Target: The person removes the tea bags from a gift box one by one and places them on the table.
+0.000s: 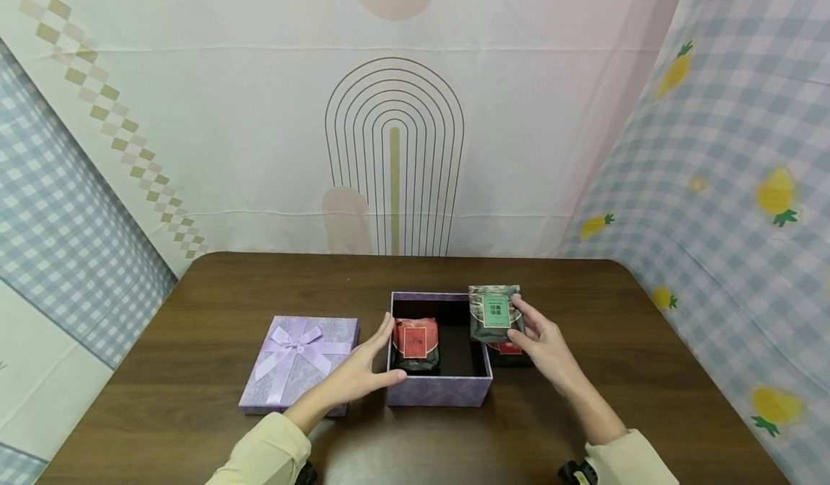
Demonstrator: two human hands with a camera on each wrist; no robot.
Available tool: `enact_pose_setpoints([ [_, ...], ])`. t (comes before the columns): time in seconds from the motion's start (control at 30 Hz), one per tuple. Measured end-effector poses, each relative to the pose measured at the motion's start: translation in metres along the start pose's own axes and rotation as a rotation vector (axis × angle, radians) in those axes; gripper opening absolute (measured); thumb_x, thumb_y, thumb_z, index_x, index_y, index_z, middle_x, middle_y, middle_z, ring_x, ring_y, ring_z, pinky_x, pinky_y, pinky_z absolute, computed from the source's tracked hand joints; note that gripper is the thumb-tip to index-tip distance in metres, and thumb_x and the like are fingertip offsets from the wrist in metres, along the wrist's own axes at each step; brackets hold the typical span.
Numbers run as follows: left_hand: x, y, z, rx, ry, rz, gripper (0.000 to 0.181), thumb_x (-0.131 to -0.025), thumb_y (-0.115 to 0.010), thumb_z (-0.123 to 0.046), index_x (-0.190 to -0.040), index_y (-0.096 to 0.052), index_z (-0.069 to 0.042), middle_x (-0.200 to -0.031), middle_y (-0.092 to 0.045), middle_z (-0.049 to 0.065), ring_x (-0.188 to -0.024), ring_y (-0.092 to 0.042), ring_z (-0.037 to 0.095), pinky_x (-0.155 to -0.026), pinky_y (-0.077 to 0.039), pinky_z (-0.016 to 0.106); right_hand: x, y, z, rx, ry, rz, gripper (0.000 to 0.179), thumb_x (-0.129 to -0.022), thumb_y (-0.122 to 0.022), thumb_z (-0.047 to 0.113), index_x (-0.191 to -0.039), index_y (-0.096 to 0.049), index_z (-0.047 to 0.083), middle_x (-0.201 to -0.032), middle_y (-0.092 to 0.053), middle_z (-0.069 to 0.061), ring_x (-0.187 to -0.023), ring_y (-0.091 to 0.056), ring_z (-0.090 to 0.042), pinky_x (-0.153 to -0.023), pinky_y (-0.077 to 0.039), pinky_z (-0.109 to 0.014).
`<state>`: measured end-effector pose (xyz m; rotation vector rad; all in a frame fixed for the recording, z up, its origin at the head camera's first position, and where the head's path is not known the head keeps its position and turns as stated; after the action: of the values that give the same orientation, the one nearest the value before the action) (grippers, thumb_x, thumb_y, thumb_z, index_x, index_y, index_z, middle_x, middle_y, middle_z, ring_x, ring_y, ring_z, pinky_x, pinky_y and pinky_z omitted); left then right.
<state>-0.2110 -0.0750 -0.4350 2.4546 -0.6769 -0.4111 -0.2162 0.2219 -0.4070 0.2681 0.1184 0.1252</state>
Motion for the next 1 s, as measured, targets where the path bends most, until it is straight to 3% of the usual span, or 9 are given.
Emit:
enact_pose_setpoints([
  [0.1,0.000,0.000,0.000,0.001,0.002,0.003,0.087,-0.083,-0.066,-0.030,-0.144,-0.014,0.002,-0.150,-0.004,0.019,-0.134,-0.017,0.035,-0.105,-0.021,0.054,0.002,0.004,-0.002,0.019,-0.001,-0.004,0.058,-0.088,-0.051,-0.004,-0.141,-0.026,-0.004,-0.139,-0.033,-0.029,-0.119,-0.045,-0.023,-0.077,-0.045,-0.012],
  [0.27,0.000,0.000,0.001,0.000,0.001,0.000,0.086,-0.083,-0.066,-0.029,-0.144,-0.015,0.003,-0.150,-0.005,0.018,-0.134,-0.017,0.035,-0.104,-0.021,0.054,0.008,0.008,-0.007,-0.015,-0.001,-0.011,0.058,-0.089,-0.051,-0.004,-0.141,-0.026,-0.004,-0.139,-0.033,-0.030,-0.097,-0.053,0.006,-0.072,-0.052,-0.026],
  [0.33,0.000,0.000,0.001,-0.001,-0.002,-0.002,0.086,-0.083,-0.066,-0.029,-0.144,-0.015,0.003,-0.150,-0.005,0.019,-0.134,-0.017,0.035,-0.104,-0.021,0.055,0.010,0.011,-0.009,-0.011,0.012,-0.023,0.057,-0.089,-0.052,-0.002,-0.141,-0.027,-0.004,-0.141,-0.029,-0.029,-0.096,-0.052,0.010,-0.072,-0.052,-0.026],
  [0.5,0.000,0.000,0.001,-0.008,-0.010,-0.007,0.087,-0.083,-0.067,-0.030,-0.144,-0.015,0.004,-0.150,-0.006,0.021,-0.134,-0.018,0.036,-0.104,-0.022,0.055,0.013,0.017,-0.016,-0.029,0.014,-0.075,0.056,-0.089,-0.051,-0.004,-0.140,-0.028,-0.005,-0.138,-0.032,-0.030,-0.091,-0.054,0.008,-0.068,-0.051,-0.020],
  [1.0,0.000,0.000,0.001,-0.010,-0.019,-0.017,0.087,-0.082,-0.067,-0.031,-0.143,-0.016,0.004,-0.149,-0.006,0.021,-0.134,-0.018,0.036,-0.104,-0.021,0.054,0.018,0.037,-0.034,0.011,-0.035,-0.134,0.054,-0.089,-0.050,-0.004,-0.139,-0.030,-0.006,-0.125,-0.042,-0.033,-0.082,-0.057,0.003,-0.067,-0.052,-0.023],
])
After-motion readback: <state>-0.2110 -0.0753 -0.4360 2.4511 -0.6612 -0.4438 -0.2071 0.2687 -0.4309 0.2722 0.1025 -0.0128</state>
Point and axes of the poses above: each hand's wrist, its own x-axis away from the middle knuckle, its own y-axis out of the back of the hand, z = x × y, the point moved 3 cm from there along -x, towards the middle knuckle
